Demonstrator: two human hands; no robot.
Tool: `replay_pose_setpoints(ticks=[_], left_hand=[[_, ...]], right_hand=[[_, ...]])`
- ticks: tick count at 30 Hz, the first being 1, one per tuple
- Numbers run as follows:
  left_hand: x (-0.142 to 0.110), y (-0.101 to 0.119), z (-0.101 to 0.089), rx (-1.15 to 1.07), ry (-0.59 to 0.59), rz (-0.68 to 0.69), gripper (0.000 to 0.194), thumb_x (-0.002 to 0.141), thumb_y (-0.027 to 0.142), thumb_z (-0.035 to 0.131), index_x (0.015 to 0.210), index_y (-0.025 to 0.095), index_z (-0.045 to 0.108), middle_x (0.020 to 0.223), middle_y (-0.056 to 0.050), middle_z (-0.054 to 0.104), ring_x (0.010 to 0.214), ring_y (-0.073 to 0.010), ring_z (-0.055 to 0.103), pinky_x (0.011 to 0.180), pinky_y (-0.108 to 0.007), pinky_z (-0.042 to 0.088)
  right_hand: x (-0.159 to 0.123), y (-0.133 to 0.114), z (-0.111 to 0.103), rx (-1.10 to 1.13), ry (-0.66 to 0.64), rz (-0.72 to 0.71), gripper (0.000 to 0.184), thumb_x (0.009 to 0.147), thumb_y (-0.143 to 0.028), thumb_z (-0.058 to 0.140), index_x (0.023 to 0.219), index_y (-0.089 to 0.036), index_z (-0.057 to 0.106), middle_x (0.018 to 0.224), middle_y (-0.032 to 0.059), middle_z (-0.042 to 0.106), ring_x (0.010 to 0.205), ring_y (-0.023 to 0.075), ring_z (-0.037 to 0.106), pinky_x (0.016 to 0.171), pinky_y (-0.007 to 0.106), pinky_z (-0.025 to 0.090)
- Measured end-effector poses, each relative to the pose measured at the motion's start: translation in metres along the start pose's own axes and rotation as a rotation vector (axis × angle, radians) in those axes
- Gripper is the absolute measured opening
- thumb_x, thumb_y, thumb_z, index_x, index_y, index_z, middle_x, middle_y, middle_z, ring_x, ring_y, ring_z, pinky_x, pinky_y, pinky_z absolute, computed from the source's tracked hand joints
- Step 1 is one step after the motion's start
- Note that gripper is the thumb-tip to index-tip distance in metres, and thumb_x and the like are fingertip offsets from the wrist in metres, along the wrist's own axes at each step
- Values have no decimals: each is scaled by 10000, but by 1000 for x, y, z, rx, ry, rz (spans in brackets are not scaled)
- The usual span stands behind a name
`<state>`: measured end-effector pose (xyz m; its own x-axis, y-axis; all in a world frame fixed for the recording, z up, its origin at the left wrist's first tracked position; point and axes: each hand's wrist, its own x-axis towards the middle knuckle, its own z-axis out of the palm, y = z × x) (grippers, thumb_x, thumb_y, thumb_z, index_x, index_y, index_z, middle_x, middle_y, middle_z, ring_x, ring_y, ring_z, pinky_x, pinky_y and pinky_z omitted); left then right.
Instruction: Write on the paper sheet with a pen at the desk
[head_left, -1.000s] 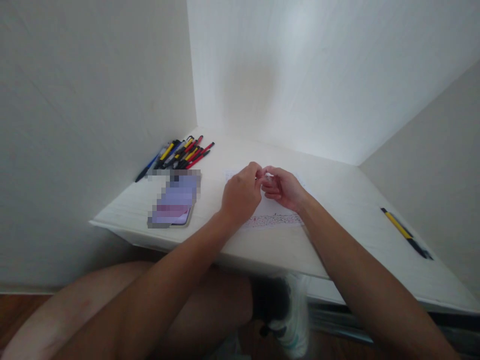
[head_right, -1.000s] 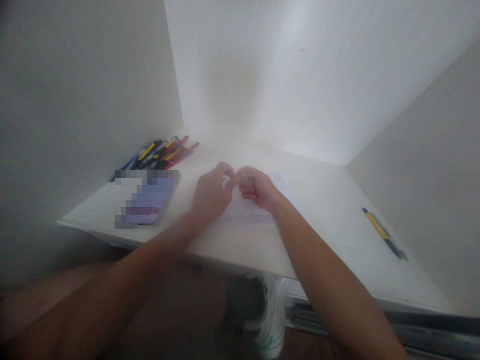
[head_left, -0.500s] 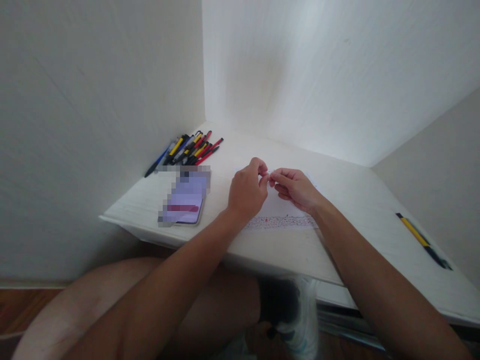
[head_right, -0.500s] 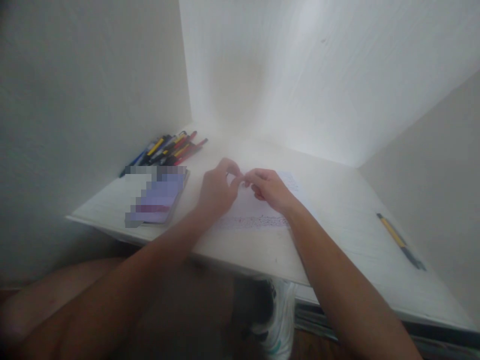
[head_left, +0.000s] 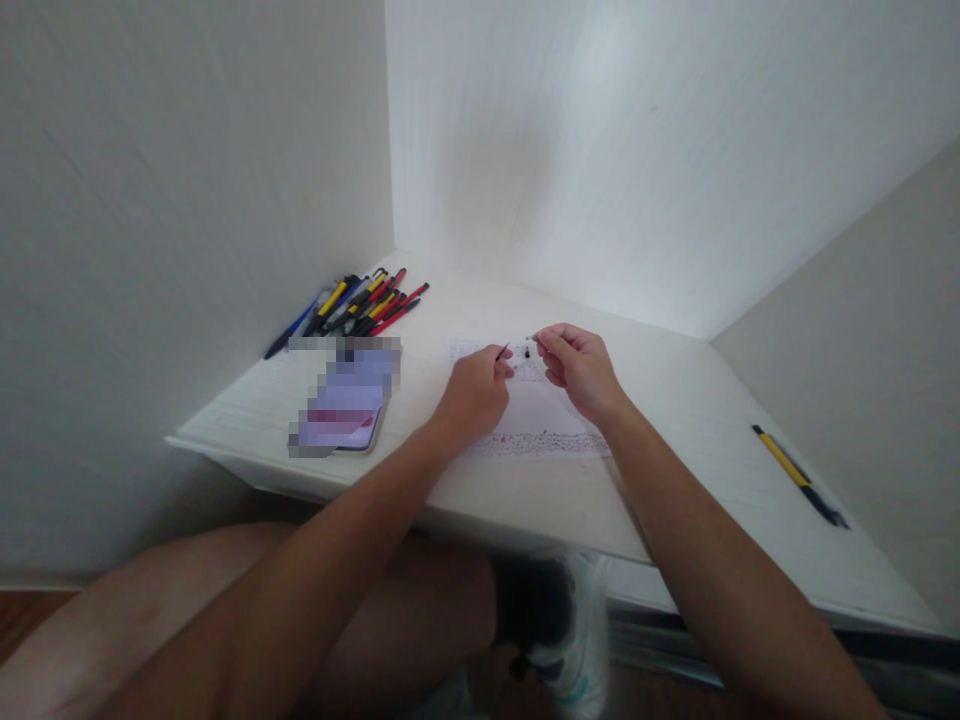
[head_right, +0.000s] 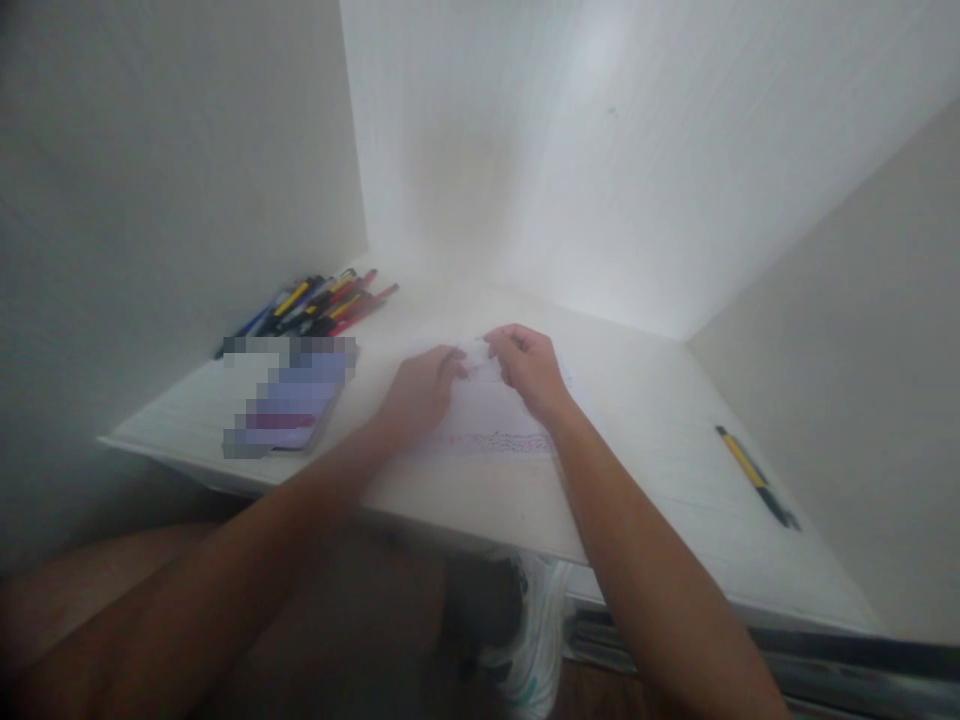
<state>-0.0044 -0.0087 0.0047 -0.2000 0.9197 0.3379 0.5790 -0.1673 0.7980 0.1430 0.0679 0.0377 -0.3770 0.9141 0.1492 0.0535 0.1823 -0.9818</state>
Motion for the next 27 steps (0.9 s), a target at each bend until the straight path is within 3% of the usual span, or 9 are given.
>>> replay_pose_setpoints(ticks=[3,6,20,27], left_hand=[[-3,-2,3,71,-62,55,282,989,163,402,1013,159,682,912,-59,742,867,-206,673,857,-346,489],[-4,-4,4,151,-37,73,304,992,187,389,1041,159,687,972,-80,731,901,-230,659,866,-374,492],[-4,-5,6,260,-32,100,343,1005,218,397,1176,144,684,1119,-137,675,991,-256,629,919,-412,499],[-5,-2,6,290,-56,131,325,991,186,418,1147,137,698,1015,-115,614,897,-227,594,859,-383,497]], right_hand=[[1,4,-1,-91,-9,-25,193,796,-344,708,707,-197,622,588,-29,485,480,68,292,455,261,200],[3,7,-3,-128,-30,-37,188,809,-337,698,706,-197,625,609,-19,503,499,73,316,474,262,231],[3,8,-4,-183,-52,-52,202,814,-342,688,688,-198,623,619,-11,511,533,88,346,491,263,249],[0,10,-5,-276,-223,-30,223,831,-380,690,709,-195,660,595,-22,499,537,93,363,493,268,227]])
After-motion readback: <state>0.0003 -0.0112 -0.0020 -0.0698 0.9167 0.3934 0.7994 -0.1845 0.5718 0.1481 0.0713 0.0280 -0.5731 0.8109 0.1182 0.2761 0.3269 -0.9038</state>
